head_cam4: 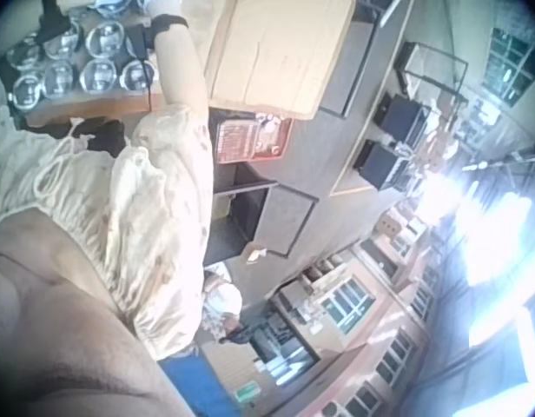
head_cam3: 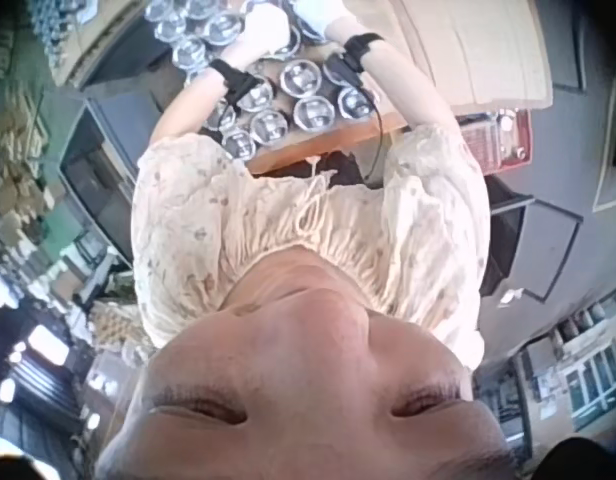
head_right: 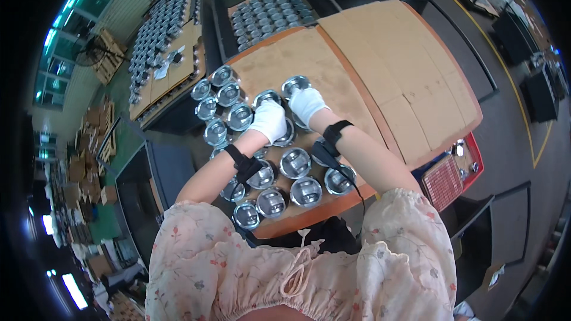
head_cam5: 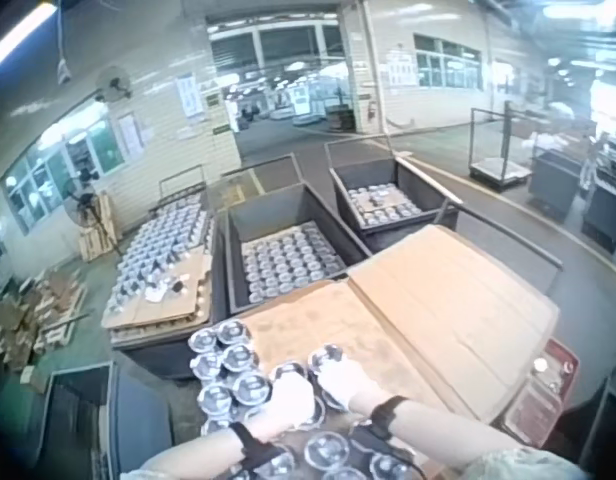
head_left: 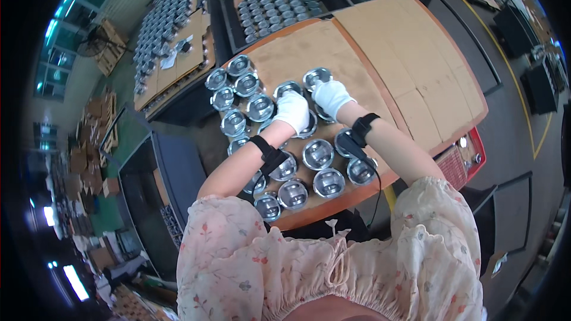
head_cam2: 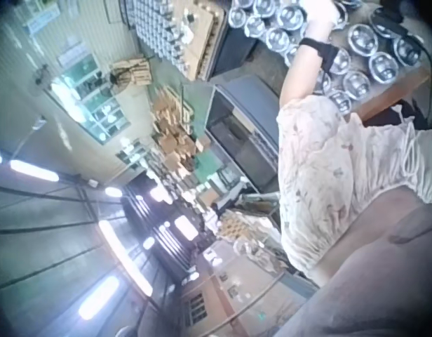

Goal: Sort and arrange cylindrical metal engine components from bins onto pallets using cardboard dividers.

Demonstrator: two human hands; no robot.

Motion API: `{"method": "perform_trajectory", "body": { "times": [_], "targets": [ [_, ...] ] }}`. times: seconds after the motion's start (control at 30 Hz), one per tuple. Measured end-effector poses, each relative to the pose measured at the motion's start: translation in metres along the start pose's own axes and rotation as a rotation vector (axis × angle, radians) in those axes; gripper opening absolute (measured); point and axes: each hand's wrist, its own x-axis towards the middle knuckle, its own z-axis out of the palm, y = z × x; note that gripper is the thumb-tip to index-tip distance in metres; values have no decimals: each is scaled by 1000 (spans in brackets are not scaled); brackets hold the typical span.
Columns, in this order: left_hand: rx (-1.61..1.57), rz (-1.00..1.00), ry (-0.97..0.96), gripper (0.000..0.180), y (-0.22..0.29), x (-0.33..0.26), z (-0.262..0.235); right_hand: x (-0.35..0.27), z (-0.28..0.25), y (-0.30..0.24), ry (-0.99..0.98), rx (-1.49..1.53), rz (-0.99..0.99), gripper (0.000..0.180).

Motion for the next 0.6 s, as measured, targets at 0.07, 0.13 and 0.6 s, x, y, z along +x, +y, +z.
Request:
{"method": "perform_trajectory", "body": {
  "times": [0.07, 0.13, 0.6],
  "targets": [
    [56, 32, -145, 36, 8, -1, -16, -8, 7, 3, 52, 36, -14, 22],
    [79, 40, -207, 34, 9, -7, -19, -28, 2, 3, 94, -66, -192, 20],
    [-593, 403, -197, 29, 191, -211, -137, -546, 92, 14, 820, 662, 1331, 31]
  ]
}}
